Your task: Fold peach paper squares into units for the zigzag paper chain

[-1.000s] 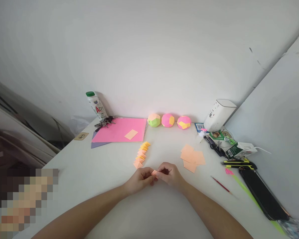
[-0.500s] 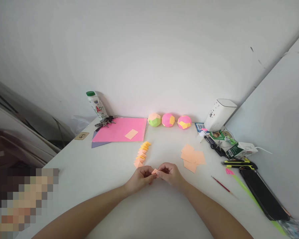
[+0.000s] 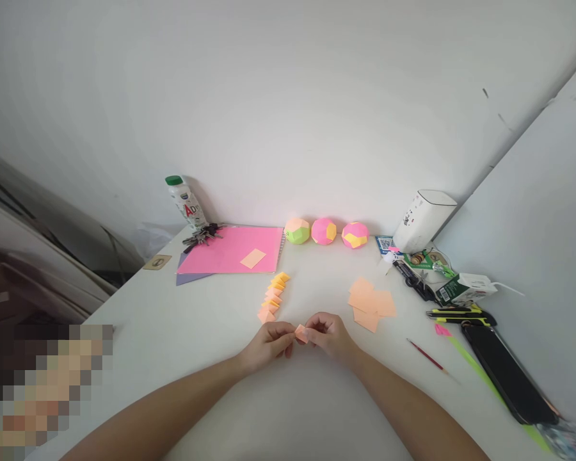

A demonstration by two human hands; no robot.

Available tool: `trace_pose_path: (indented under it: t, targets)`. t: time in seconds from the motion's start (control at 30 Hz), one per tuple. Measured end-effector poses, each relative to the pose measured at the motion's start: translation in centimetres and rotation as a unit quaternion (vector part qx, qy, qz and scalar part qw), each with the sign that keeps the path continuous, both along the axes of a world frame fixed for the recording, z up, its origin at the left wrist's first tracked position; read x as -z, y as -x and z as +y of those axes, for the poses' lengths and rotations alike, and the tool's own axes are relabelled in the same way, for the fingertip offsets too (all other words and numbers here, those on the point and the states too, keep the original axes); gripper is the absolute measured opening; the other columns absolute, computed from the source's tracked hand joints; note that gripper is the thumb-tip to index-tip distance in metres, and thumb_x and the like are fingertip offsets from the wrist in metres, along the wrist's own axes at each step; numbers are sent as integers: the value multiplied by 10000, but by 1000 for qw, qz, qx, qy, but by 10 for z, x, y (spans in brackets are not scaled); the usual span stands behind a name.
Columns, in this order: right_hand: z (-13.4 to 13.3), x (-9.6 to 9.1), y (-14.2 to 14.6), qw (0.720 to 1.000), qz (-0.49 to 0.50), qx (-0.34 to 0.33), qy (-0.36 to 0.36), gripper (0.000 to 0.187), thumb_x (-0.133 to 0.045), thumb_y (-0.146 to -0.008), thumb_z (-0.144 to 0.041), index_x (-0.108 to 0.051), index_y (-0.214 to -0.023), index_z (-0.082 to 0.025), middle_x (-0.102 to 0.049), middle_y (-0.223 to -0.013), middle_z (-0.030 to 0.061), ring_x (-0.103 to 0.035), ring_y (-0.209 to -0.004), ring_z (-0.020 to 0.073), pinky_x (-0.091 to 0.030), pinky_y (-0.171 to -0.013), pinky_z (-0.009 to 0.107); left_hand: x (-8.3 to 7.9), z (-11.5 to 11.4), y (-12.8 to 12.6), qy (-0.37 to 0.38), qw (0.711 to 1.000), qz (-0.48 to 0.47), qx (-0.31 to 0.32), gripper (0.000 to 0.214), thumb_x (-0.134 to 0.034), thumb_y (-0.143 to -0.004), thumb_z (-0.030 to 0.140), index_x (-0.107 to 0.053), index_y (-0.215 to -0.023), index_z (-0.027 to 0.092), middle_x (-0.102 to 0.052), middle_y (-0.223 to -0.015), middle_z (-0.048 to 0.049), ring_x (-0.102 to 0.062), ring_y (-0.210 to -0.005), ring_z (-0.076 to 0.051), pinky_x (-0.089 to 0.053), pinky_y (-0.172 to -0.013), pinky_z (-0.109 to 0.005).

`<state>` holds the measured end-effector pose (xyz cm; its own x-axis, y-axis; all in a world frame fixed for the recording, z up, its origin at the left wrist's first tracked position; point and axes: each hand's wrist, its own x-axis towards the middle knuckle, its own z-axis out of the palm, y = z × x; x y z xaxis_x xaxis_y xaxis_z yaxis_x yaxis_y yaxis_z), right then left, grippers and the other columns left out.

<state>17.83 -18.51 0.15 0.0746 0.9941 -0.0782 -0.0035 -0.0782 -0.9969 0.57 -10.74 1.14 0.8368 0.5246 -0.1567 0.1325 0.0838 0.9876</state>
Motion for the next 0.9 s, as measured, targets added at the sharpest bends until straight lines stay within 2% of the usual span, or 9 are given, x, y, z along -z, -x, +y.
trace_pose_path:
  t: [0.17, 0.27, 0.43, 0.57, 0.73, 0.9]
  targets:
    - [0, 3, 1, 1000, 2, -14, -1, 219, -662, -756, -353, -586, -690, -158, -614, -634, 7, -503, -546, 106, -410, -518, 235, 3, -1, -4, 15, 1000, -8, 6, 270, -570, -775, 387, -658, -769, 132, -597, -692, -24, -463, -529, -90, -328, -483, -210]
    - [0, 5, 2, 1000, -17, -19, -1, 211, -632, -777, -348, -567, -697, -164, -582, -626, -5, -489, -545, 104, -389, -508, 226, 8, -1, -6, 17, 1000, 2, -14, 298, -590, -758, 416, -605, -691, 126, -525, -594, 11, -400, -470, -71, -278, -444, -204]
    - [-1, 5, 7, 994, -102, -31, -11, 88, -588, -787, -253, -591, -789, -165, -511, -632, -29, -413, -533, 86, -321, -482, 200, 13, -2, -6, 8, 998, -47, -50, 332, -589, -766, 450, -559, -657, 137, -405, -500, 62, -301, -447, -56, -240, -448, -203]
    - [0, 6, 11, 988, -152, -15, -2, 81, -547, -782, -206, -589, -731, -158, -423, -560, -51, -346, -497, 77, -270, -449, 190, 14, -2, -6, 2, 996, -58, -62, 336, -591, -773, 448, -559, -654, 135, -443, -534, 46, -345, -493, -68, -271, -486, -208]
    - [1, 8, 12, 986, -169, -2, -8, 67, -533, -739, -150, -576, -689, -155, -439, -554, -47, -355, -488, 76, -267, -444, 192, 15, -3, -6, -6, 996, -67, -65, 348, -600, -762, 465, -579, -655, 135, -519, -597, 15, -415, -546, -87, -314, -526, -220]
    - [1, 8, 9, 989, -141, -33, 1, 78, -509, -728, -130, -579, -703, -156, -447, -562, -46, -349, -476, 72, -267, -440, 194, 12, -3, -5, 21, 996, -72, -55, 348, -603, -759, 464, -582, -645, 135, -475, -537, 39, -351, -472, -63, -271, -471, -207]
